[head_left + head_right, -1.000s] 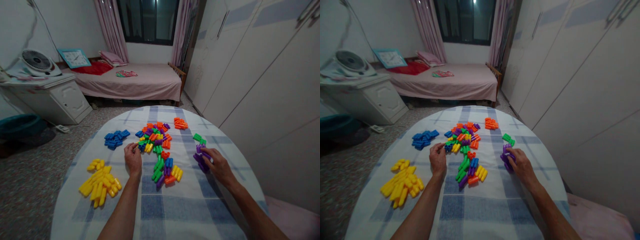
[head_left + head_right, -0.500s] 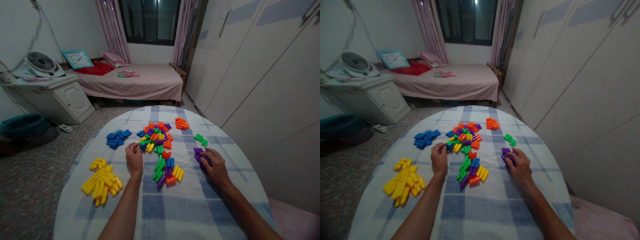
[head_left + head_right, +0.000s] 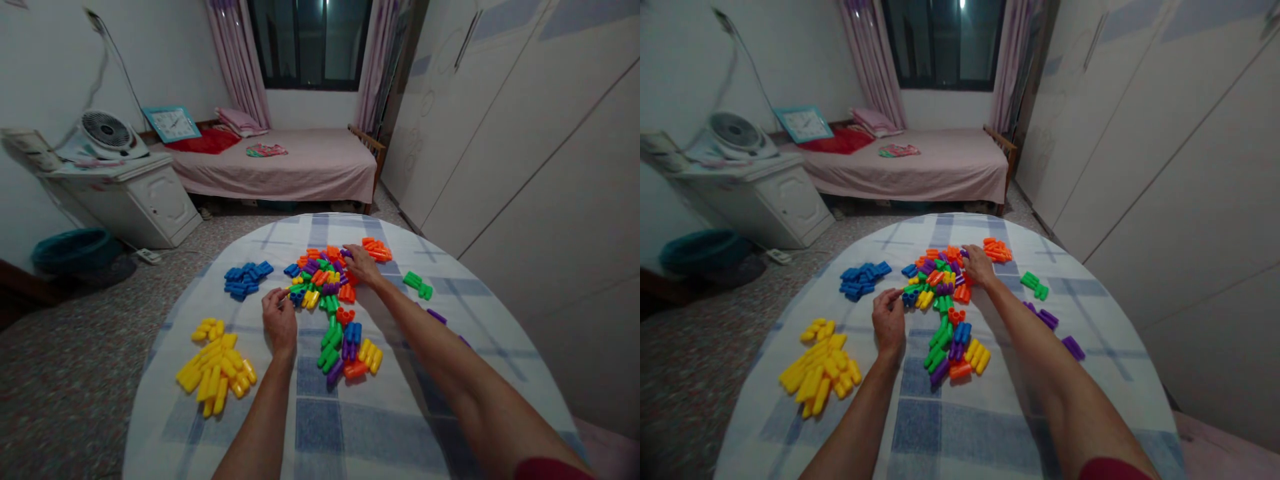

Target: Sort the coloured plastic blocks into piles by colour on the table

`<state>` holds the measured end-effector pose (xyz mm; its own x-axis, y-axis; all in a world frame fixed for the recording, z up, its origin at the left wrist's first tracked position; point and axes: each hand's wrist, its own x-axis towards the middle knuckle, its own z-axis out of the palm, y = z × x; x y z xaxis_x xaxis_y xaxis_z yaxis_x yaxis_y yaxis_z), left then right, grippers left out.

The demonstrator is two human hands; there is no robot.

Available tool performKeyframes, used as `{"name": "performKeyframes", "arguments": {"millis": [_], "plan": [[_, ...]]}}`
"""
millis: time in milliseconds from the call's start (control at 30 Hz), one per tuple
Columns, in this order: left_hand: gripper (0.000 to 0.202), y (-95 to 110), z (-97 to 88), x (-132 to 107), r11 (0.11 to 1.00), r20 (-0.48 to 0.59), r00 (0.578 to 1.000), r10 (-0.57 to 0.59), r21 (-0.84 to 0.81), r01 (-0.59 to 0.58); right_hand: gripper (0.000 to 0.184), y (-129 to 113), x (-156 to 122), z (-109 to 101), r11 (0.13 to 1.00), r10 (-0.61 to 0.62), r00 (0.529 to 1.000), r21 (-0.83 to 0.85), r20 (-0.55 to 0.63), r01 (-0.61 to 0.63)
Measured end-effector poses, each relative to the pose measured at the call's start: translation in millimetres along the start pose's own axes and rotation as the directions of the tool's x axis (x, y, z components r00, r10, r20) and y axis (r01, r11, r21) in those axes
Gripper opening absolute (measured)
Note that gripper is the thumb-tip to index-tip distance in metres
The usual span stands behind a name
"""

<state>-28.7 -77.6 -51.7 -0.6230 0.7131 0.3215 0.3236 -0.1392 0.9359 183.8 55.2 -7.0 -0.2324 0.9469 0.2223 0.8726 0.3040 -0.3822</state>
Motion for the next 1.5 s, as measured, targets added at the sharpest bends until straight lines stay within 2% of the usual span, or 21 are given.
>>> {"name": "performKeyframes", "arguments": {"millis": [133, 200, 400, 533, 600, 667, 733, 867, 967, 1067, 1200, 1267, 1333, 1433, 1500], "plan": [[0.022, 1.1, -0.4, -0.4, 1.0, 0.01, 1.0, -0.008, 0.005, 0.008, 0.042, 0.3, 12.2, 5.6, 0.998, 0.049, 0.996, -0.039, 0.074, -0.046], [0.022, 1.9, -0.6, -0.4, 1.0, 0.014, 1.0, -0.013, 0.014, 0.013, 0.038, -0.3, 10.6, 3.9, 0.995, 0.087, 0.994, -0.052, 0.068, -0.083], [0.021, 3.7, -0.9, -0.9, 1.0, 0.023, 0.999, -0.025, 0.011, 0.024, 0.021, 5.9, -4.9, 2.0, 0.978, 0.199, 0.978, -0.05, -0.055, -0.202], [0.02, 3.9, -0.7, -0.8, 1.0, 0.021, 1.0, -0.021, 0.006, 0.021, 0.023, 10.0, -13.4, 0.5, 0.988, 0.151, 0.975, 0.001, -0.165, -0.153], [0.02, 3.5, -0.6, -0.6, 1.0, 0.019, 0.999, -0.026, 0.012, 0.026, 0.028, 4.9, -14.0, -4.2, 0.993, 0.119, 0.977, 0.021, -0.179, -0.117], [0.021, 3.2, -0.6, -0.3, 0.999, 0.026, 0.999, -0.028, 0.018, 0.028, 0.027, -4.8, -11.9, -9.7, 0.996, 0.083, 0.988, 0.022, -0.134, -0.081], [0.021, 2.9, -0.8, -0.3, 0.999, 0.029, 0.999, -0.025, 0.026, 0.024, 0.024, -16.2, -8.3, -13.1, 0.998, 0.055, 0.998, 0.012, -0.04, -0.055], [0.021, 2.8, -0.9, -0.5, 0.999, 0.026, 0.999, -0.021, 0.038, 0.02, 0.02, -32.6, -2.1, -9.8, 0.995, 0.102, 0.989, -0.029, 0.111, -0.099], [0.021, 2.8, -0.7, -0.7, 0.999, 0.022, 1.0, -0.017, 0.031, 0.016, 0.019, -36.6, -2.1, -6.3, 0.99, 0.137, 0.984, -0.043, 0.117, -0.133], [0.021, 2.9, -0.3, -0.5, 1.0, 0.019, 1.0, -0.009, 0.024, 0.008, 0.022, -33.1, -10.8, -14.9, 0.983, 0.185, 0.981, -0.03, 0.053, -0.184], [0.021, 3.9, 0.4, -0.3, 1.0, 0.008, 1.0, -0.022, 0.016, 0.022, 0.031, -6.7, -49.2, -51.4, 0.958, 0.26, 0.963, 0.146, -0.077, -0.247], [0.02, 4.4, 0.7, -0.4, 1.0, 0.008, 1.0, -0.023, 0.007, 0.023, 0.038, 18.7, -79.6, -75.1, 0.946, 0.289, 0.948, 0.191, -0.135, -0.261], [0.021, 4.7, 0.7, -0.6, 1.0, 0.009, 1.0, -0.018, 0.009, 0.018, 0.037, 50.0, -112.7, -96.9, 0.941, 0.321, 0.927, 0.174, -0.193, -0.289], [0.021, 4.7, 0.5, -0.8, 1.0, 0.015, 1.0, -0.013, 0.02, 0.013, 0.037, 97.3, -157.6, -117.5, 0.902, 0.431, 0.858, 0.108, -0.279, -0.418], [0.021, 4.4, 0.3, -0.8, 1.0, 0.02, 1.0, -0.01, 0.02, 0.009, 0.038, 122.0, -180.9, -119.5, 0.86, 0.505, 0.814, 0.09, -0.288, -0.503]]}}
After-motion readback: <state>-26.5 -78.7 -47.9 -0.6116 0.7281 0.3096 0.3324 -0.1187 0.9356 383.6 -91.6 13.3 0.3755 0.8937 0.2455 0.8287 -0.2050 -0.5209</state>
